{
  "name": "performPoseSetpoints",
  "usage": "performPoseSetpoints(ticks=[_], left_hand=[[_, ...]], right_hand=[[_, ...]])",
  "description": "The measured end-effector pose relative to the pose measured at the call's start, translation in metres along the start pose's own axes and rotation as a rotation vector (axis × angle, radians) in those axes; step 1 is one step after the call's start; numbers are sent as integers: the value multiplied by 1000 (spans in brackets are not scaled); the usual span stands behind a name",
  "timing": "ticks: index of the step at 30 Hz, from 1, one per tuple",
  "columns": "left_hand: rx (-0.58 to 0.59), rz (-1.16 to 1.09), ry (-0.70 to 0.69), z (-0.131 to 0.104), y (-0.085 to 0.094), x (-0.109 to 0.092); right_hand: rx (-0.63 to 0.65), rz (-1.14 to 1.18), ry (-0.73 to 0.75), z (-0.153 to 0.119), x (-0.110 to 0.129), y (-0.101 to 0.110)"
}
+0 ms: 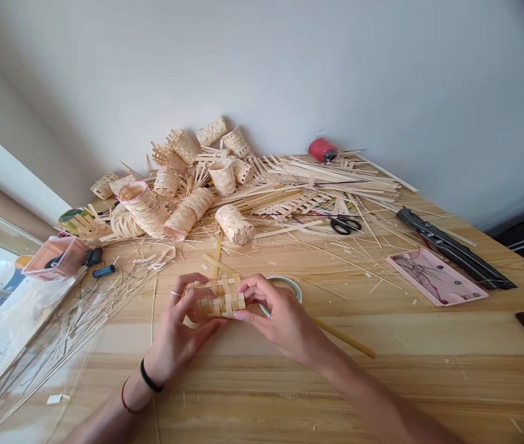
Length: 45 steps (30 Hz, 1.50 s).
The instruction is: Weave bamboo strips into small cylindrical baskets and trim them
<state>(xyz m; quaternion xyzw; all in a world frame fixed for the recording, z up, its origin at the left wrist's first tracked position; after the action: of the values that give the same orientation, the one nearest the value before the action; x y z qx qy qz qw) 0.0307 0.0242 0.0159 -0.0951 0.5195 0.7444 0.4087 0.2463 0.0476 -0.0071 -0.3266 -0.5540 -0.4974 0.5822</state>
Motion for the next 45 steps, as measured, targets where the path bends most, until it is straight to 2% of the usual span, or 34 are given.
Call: performPoseSetpoints(ticks=[9, 16, 20, 27, 33, 45], left_hand=[[-3, -32, 24, -1, -5, 8], [27, 29, 43, 1, 4, 5], [35, 77, -11, 1, 6, -1], [-1, 134, -85, 1, 6, -7], [119, 106, -32, 0, 4, -3], [192, 43, 40, 1, 3, -7]], right_hand=[[-21, -96, 77, -2, 7, 0], [4, -149, 211, -1, 17, 7], [54, -187, 220, -3, 11, 6], [19, -227, 206, -6, 8, 1], [5, -260, 228, -7, 10, -2], [-4, -269, 268, -9, 18, -3]])
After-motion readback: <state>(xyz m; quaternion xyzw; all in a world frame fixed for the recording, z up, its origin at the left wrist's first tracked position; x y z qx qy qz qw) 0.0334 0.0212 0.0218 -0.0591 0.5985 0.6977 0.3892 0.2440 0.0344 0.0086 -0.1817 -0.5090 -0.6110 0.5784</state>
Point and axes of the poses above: each hand's wrist, its own z-axis towards the middle knuckle, its own y-axis out of the back of the hand, x = y × z, the point moved 3 cm from there along z, towards the middle knuckle, and after that the axes turned 4 degrees about z, right-handed, at the moved point
